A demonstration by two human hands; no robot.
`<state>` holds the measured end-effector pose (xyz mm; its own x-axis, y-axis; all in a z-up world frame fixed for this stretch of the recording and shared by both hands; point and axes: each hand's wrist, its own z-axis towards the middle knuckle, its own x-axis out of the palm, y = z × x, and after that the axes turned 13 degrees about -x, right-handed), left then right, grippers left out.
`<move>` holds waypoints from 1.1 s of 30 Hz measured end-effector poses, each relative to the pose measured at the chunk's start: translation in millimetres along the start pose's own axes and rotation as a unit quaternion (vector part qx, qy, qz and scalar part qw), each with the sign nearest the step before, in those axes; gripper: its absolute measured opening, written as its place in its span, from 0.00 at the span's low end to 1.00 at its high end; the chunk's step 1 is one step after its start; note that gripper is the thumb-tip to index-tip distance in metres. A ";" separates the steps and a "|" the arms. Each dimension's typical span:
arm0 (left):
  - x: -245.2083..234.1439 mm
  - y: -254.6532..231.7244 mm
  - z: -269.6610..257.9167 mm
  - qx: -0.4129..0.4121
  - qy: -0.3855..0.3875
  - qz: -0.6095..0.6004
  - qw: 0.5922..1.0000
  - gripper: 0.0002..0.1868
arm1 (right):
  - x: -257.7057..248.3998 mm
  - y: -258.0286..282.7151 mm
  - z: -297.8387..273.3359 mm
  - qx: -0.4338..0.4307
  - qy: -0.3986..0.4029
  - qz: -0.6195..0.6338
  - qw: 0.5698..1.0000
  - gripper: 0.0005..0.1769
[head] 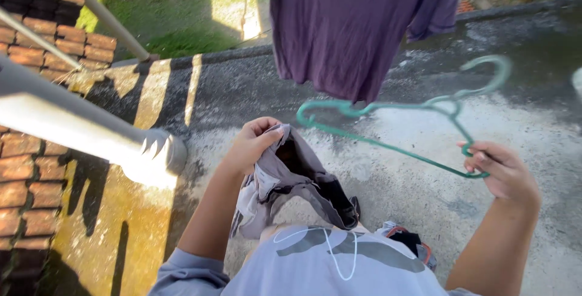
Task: Hang wet laundry on hangers and a clothesline to dry outdoors.
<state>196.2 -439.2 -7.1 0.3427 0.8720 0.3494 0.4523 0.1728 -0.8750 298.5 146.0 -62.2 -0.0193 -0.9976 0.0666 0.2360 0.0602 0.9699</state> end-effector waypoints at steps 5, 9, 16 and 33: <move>47.6 13.0 53.9 0.019 -0.056 0.023 0.998 0.06 | -14.9 56.9 -34.1 -0.150 -0.162 0.090 0.971 0.09; 105.0 19.4 108.2 0.038 -0.036 -0.006 0.999 0.05 | -30.4 95.1 -25.7 -0.191 -0.281 -0.045 0.939 0.08; 226.8 -4.2 213.8 0.089 -0.003 -0.001 0.996 0.04 | -11.7 200.9 72.5 -0.167 -0.406 -0.385 0.812 0.11; 380.5 -52.6 386.5 0.182 -0.037 -0.017 0.983 0.04 | -154.2 172.9 427.9 -0.365 -0.230 -0.543 0.720 0.09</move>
<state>-15.4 60.5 42.3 0.2660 0.8914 0.3670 0.1344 0.3427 -0.9298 -73.4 325.0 195.4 -0.8578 -0.3155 -0.4057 0.2840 -0.9489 0.1375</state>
